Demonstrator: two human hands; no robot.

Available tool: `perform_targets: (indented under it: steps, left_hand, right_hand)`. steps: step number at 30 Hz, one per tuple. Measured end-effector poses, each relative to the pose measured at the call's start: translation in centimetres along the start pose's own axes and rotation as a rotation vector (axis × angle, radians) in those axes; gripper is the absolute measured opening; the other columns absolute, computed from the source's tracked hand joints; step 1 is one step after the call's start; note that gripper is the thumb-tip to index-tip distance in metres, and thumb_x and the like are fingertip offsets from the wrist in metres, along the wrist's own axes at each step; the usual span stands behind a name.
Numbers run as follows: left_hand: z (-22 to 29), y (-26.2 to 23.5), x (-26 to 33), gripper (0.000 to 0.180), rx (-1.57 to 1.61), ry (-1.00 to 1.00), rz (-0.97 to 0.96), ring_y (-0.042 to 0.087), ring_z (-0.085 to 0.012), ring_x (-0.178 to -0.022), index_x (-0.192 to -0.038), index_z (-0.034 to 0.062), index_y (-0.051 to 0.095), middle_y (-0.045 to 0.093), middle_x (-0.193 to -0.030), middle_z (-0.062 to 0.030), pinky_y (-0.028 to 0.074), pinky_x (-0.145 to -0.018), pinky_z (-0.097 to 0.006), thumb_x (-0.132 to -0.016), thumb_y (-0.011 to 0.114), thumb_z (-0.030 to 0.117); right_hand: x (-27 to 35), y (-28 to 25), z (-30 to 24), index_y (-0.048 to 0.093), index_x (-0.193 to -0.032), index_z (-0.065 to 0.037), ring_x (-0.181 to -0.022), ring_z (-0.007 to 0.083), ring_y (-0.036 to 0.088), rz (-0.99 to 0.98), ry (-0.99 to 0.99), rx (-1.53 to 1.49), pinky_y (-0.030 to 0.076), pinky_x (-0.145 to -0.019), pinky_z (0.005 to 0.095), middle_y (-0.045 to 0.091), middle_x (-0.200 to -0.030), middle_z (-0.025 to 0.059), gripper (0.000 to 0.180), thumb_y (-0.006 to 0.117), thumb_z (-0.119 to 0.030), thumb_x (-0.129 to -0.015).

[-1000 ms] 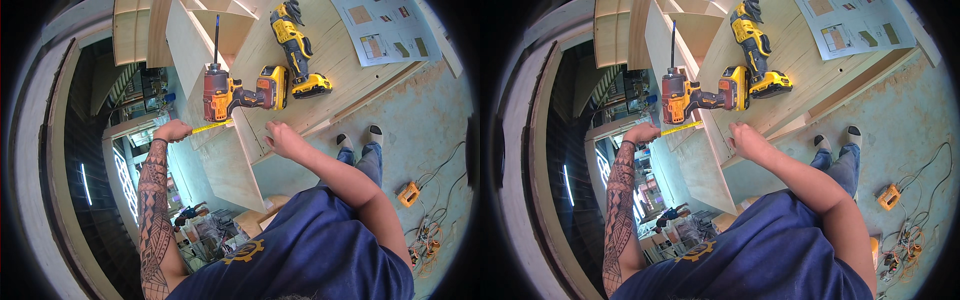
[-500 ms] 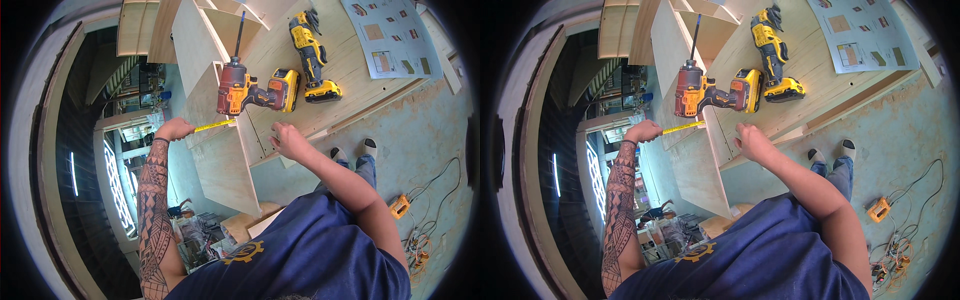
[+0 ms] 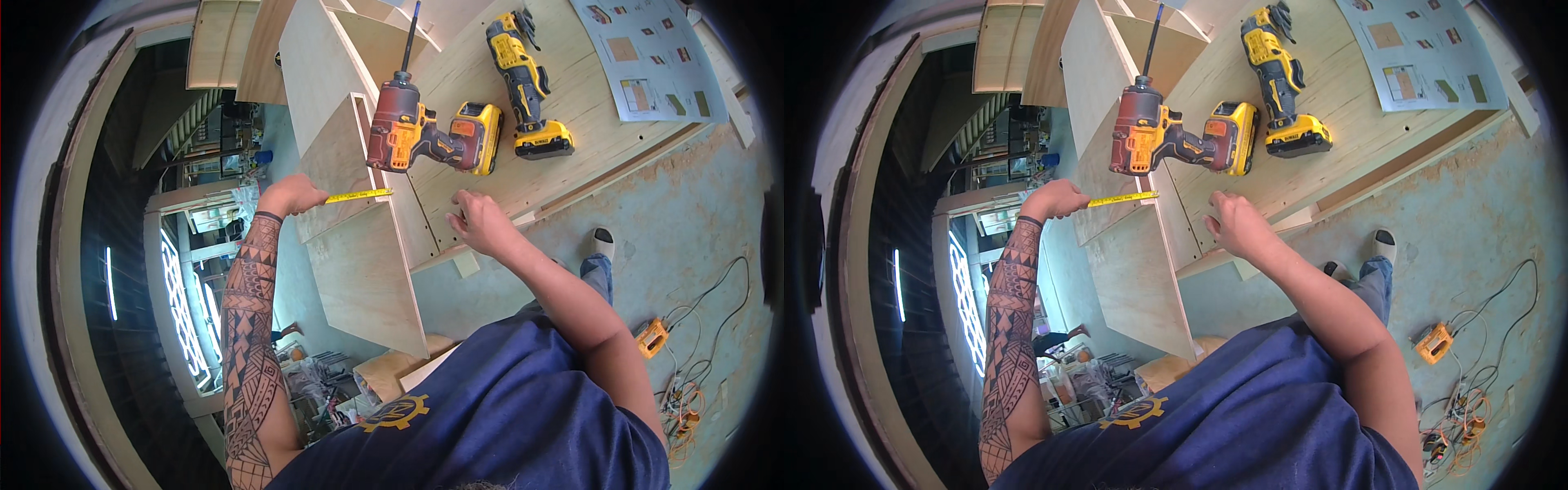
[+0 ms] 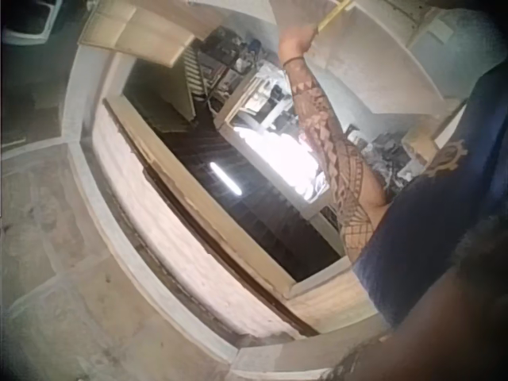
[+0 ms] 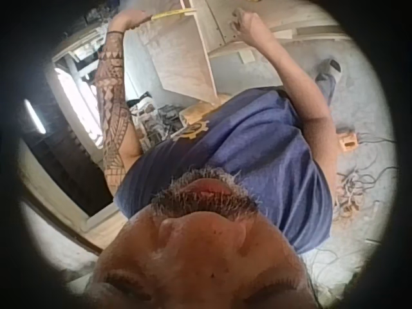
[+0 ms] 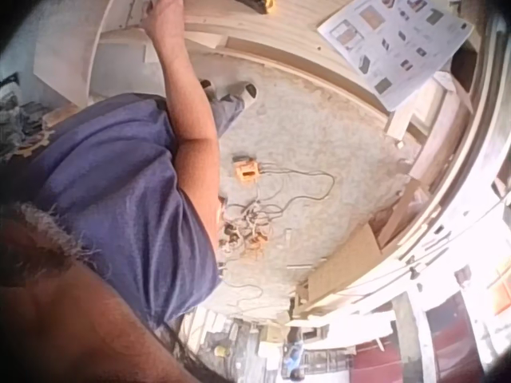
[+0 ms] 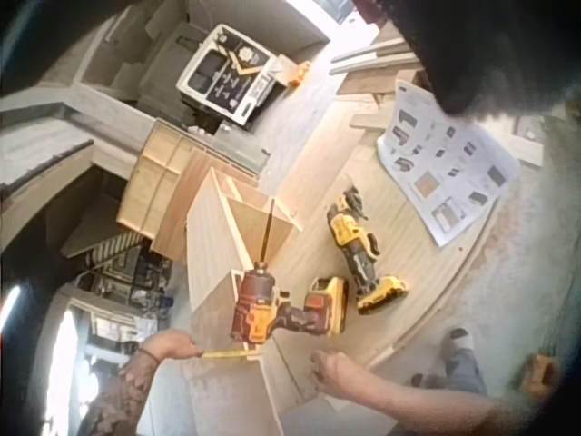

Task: Assembling a wooden cabinet or shelving unit using a power drill and screws.

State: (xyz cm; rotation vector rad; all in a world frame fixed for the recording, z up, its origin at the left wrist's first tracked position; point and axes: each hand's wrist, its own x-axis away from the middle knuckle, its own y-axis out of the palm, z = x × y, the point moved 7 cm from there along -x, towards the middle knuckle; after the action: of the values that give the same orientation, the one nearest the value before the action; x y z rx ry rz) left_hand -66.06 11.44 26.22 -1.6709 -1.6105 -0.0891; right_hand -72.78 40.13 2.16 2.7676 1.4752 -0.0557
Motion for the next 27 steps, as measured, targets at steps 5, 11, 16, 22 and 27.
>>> perform_targets:
  steps: [5,11,16,22,27]
  left_hand:
    - [1.4,-0.7,-0.1,0.041,0.069,0.010,-0.029,0.064,-0.0199,-0.059,-0.086,0.0029,0.079,0.069,-0.070,-0.0073,0.052,-0.057,-0.036,-0.087,0.066,0.041]
    - [0.6,-0.4,-0.7,0.040,0.072,-0.003,-0.058,0.064,-0.0183,-0.059,-0.086,0.0021,0.079,0.069,-0.070,-0.0065,0.052,-0.057,-0.035,-0.087,0.066,0.040]
    - [0.0,0.2,-1.1,0.039,0.139,-0.032,-0.055,0.059,-0.0183,-0.055,-0.076,0.0055,0.075,0.064,-0.064,-0.0053,0.047,-0.055,-0.036,-0.087,0.067,0.042]
    - [0.2,-0.1,-1.0,0.039,0.119,-0.064,-0.058,0.059,-0.0183,-0.055,-0.075,0.0051,0.075,0.065,-0.065,-0.0055,0.046,-0.054,-0.035,-0.086,0.067,0.042]
    - [-0.5,-0.1,-1.2,0.039,0.120,-0.066,-0.059,0.059,-0.0177,-0.055,-0.077,0.0053,0.075,0.065,-0.065,-0.0045,0.046,-0.053,-0.035,-0.086,0.067,0.042]
  right_hand:
    - [0.2,-0.5,0.3,0.063,-0.109,0.006,-0.100,0.0491,0.069,0.047,-0.007,0.005,0.056,-0.089,0.0534,0.070,-0.104,0.0312,0.028,0.074,-0.014,-0.093]
    - [0.4,-0.4,0.2,0.061,-0.106,0.006,-0.098,0.0493,0.069,0.052,-0.046,-0.008,0.057,-0.088,0.0541,0.069,-0.101,0.0296,0.027,0.073,-0.015,-0.093]
    - [0.6,-0.1,0.3,0.059,-0.105,0.006,-0.096,0.0494,0.069,0.059,-0.060,-0.002,0.057,-0.085,0.0542,0.069,-0.101,0.0296,0.028,0.073,-0.016,-0.093]
    - [0.6,-0.2,0.4,0.059,-0.104,0.006,-0.095,0.0498,0.069,0.065,-0.075,-0.010,0.058,-0.084,0.0545,0.068,-0.099,0.0299,0.028,0.073,-0.015,-0.093]
    - [0.3,-0.2,0.3,0.059,-0.104,0.005,-0.095,0.0495,0.069,0.054,-0.078,-0.019,0.057,-0.084,0.0546,0.068,-0.099,0.0298,0.027,0.074,-0.015,-0.093]
